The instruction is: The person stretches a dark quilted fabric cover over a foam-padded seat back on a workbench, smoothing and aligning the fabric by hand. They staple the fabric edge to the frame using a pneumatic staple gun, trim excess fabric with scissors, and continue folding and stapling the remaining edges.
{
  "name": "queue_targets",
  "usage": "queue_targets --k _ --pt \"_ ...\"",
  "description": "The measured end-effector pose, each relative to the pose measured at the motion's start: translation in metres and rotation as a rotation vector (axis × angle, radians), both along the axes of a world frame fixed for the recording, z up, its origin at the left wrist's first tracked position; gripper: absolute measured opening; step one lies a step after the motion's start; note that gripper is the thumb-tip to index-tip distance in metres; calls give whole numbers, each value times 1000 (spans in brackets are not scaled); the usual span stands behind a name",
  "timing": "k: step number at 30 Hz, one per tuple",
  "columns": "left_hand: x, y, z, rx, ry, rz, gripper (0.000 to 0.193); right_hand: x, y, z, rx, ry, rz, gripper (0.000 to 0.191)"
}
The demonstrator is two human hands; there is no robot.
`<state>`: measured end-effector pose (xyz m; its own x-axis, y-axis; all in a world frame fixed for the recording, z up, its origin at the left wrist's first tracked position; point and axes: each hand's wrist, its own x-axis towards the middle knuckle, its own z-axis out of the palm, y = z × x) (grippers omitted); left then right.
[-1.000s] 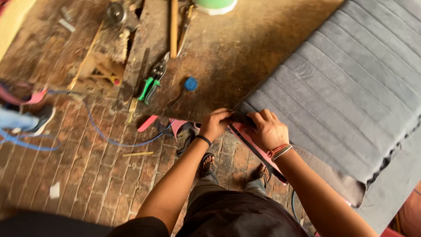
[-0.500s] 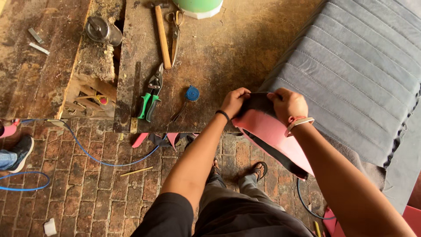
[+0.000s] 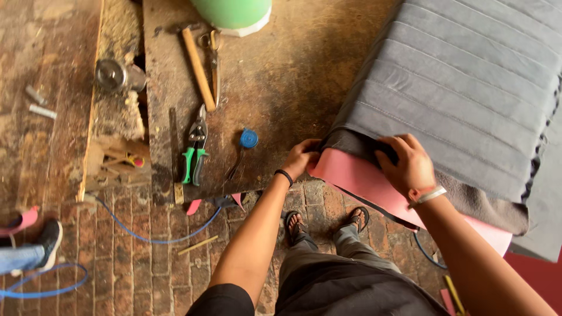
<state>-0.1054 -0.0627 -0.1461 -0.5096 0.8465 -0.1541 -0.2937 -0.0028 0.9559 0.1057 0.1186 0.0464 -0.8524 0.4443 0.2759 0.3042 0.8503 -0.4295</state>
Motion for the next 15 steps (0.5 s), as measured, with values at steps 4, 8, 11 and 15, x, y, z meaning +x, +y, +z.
queue_targets --k 4,8,11,15 --pt "0 16 10 2 -289 -76 65 114 34 -20 178 14 -331 49" --pt "-7 59 30 -263 -445 -124 83 223 93 -35 297 -248 -902 90" --pt "-19 85 38 -423 -553 -120 91 260 133 -44 46 -335 -1121 105" --pt "-33 116 47 -608 -317 57 87 278 181 -40 -391 -399 -1295 107"
